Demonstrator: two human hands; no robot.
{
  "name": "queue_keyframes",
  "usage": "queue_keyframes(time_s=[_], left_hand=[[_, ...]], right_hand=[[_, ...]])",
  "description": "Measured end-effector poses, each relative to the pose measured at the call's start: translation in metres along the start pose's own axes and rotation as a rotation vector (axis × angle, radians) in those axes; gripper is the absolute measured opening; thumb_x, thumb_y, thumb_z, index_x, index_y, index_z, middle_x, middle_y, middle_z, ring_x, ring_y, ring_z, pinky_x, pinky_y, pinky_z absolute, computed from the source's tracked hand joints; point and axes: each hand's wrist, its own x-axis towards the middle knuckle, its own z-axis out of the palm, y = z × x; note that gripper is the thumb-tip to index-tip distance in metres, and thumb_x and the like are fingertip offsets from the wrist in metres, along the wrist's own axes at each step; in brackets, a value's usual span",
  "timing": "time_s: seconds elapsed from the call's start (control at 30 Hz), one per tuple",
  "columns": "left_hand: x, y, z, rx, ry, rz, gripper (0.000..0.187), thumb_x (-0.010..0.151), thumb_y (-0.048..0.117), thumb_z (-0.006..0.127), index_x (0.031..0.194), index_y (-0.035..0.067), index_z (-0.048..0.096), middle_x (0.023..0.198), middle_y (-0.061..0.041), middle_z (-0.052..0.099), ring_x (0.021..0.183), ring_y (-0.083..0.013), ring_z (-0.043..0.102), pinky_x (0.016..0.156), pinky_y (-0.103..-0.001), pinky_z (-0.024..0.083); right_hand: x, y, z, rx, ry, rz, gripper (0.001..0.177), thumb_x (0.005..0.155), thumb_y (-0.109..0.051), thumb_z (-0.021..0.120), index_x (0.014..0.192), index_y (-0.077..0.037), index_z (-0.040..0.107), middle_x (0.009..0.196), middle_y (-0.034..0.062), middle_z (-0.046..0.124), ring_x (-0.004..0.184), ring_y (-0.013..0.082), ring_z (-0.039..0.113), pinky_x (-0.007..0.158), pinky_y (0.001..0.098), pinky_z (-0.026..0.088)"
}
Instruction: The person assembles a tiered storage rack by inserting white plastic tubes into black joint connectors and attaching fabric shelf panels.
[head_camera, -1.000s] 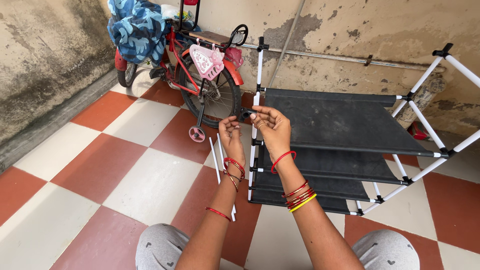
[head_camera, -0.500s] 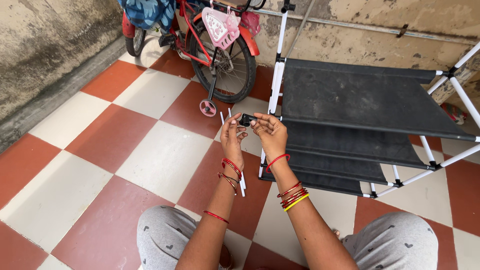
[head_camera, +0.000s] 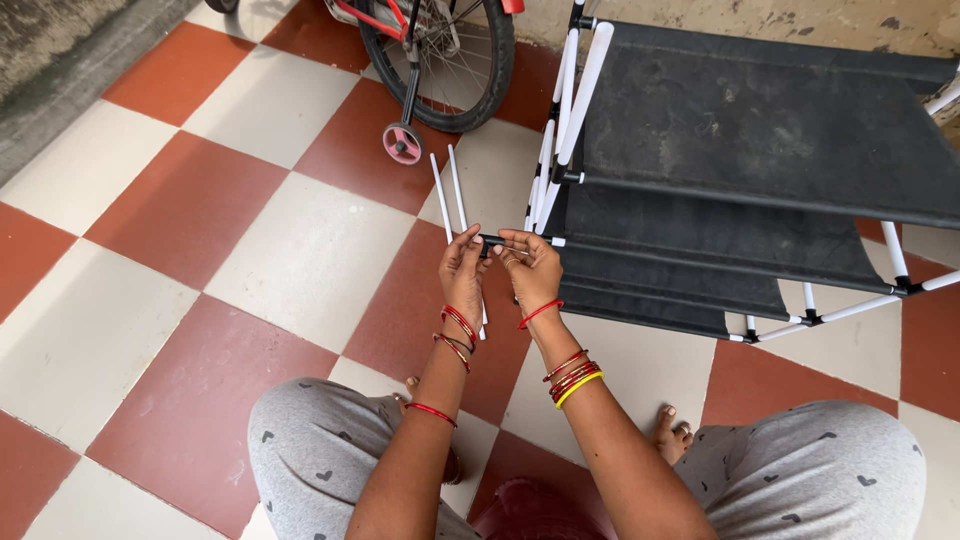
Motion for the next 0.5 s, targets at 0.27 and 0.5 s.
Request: queue_keyframes(time_s=[0.27, 0.5], left_hand=[[0.027, -0.070, -0.051, -0.007, 0.102, -0.086, 0.028, 0.098, 0.014, 0.065, 0.124, 0.002, 0.066, 0.102, -0.006, 0.067, 0.088, -0.0113, 0.065, 0.084, -0.028, 0.057], [0.037, -0.139, -0.098, -0.168, 0.336, -0.237, 0.025, 0.098, 0.016, 0.066, 0.119, 0.003, 0.062, 0.105, -0.007, 0.065, 0.087, -0.0138, 0.067, 0.081, -0.027, 0.060]], right_hand=[[0.005, 0.052, -0.001, -0.008, -0.129, 0.054, 0.033, 0.090, 0.002, 0.068, 0.121, -0.007, 0.073, 0.121, 0.0088, 0.074, 0.106, 0.0075, 0.071, 0.090, 0.0231, 0.060], [0.000, 0.112, -0.008, -0.141, -0.127, 0.252, 0.034, 0.093, -0.001, 0.066, 0.126, -0.010, 0.071, 0.127, 0.0073, 0.072, 0.106, 0.0135, 0.069, 0.092, 0.0272, 0.057]])
